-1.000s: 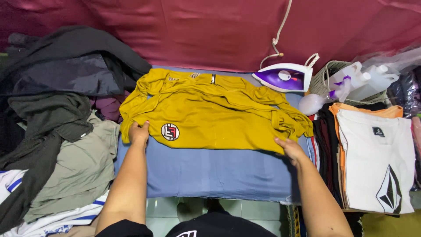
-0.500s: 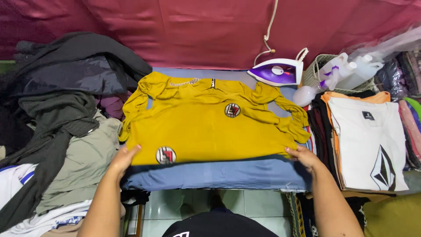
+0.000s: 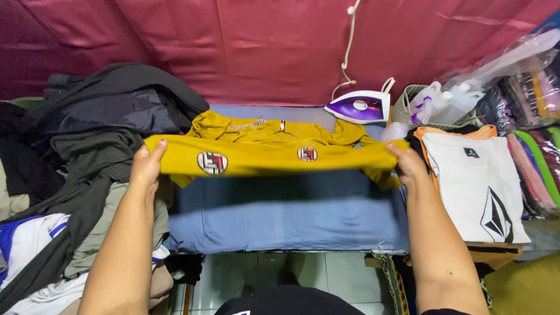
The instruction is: Ironing a yellow shirt on an ironing board.
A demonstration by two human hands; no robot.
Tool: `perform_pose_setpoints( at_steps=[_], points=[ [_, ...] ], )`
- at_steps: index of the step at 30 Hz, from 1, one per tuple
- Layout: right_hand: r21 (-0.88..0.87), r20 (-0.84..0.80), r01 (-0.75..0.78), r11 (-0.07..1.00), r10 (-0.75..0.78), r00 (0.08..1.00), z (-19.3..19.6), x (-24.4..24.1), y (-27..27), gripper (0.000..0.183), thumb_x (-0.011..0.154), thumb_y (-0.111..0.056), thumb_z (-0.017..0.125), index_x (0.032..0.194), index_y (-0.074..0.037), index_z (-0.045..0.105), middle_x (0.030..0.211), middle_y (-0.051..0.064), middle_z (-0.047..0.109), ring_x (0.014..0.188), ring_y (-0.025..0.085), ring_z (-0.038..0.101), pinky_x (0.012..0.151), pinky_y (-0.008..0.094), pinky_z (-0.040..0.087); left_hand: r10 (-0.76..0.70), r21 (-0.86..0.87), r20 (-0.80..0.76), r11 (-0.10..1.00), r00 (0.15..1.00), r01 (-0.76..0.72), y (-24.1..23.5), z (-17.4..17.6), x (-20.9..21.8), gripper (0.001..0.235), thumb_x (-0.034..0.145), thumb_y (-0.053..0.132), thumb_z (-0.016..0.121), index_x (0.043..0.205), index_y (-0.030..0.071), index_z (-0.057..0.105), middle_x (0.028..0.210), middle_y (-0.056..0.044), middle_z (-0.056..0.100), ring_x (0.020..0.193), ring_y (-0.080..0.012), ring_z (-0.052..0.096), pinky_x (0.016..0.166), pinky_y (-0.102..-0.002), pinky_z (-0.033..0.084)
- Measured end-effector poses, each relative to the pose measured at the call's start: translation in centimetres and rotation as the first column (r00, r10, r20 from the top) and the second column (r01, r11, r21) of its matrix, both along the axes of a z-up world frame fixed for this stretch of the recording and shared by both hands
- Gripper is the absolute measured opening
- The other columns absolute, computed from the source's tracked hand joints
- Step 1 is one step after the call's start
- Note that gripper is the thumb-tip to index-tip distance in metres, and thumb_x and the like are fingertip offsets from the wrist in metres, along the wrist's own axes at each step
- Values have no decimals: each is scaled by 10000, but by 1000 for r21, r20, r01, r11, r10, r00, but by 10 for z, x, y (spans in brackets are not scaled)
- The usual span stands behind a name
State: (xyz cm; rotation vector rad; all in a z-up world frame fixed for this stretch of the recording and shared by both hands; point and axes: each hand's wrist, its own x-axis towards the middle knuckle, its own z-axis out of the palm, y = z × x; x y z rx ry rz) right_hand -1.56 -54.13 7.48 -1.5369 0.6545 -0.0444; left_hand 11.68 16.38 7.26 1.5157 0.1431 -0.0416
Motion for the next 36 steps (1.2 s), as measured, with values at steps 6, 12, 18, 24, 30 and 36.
perform_pose_setpoints(
  at_steps=[6,12,18,24,30,36],
  points=[
    [455,493,-38,890,-216,843,25,24,-33,219,1014,-189,667,1218,-118,629,1128,16,727,1036,161,718,902,324,587,164,-436,211,898,964,-57,-20,62,17,229,1030,142,605,1253,93,620,1219,-25,695,1143,-156,668,1047,-334,508],
    [327,314,-72,942,-37,949,76,46,-36,222,1054,-180,640,1255,-93,605,1128,59,710,1030,220,713,928,392,585,152,-458,376,888,914,40,-33,83,59,159,1092,101,606,1243,55,624,1215,-60,678,1141,-184,643,1092,-359,496],
    [357,592,-66,932,-171,788,99,77,-70,213,1105,-171,566,1282,-54,578,1180,131,703,1078,306,716,983,492,591,183,-460,386,888,904,16,-59,134,74,131,1065,105,600,1184,79,650,1195,-67,712,1107,-184,693,1047,-345,544],
    [349,309,160,923,-275,910,37,159,-107,312,991,-44,539,1299,-91,526,1218,169,698,1115,351,719,959,555,591,181,-299,225,948,957,-109,-90,72,147,120,1036,104,619,1145,90,668,1091,-50,725,970,-175,689,892,-343,528],
    [427,540,-139,893,-129,831,59,234,-118,318,1021,-53,516,1336,-60,563,1353,140,655,1246,341,666,1111,555,520,346,-269,266,923,900,-276,-123,70,222,227,1036,123,595,1261,90,595,1208,-47,697,1078,-169,676,968,-352,544],
    [470,700,-268,841,-170,694,165,229,-109,329,1067,-56,511,1389,-16,560,1406,167,666,1346,358,649,1208,562,458,363,-512,464,854,808,-89,-108,159,240,224,1081,122,565,1297,61,561,1263,-103,690,1150,-227,686,1048,-422,567]
  ],
)
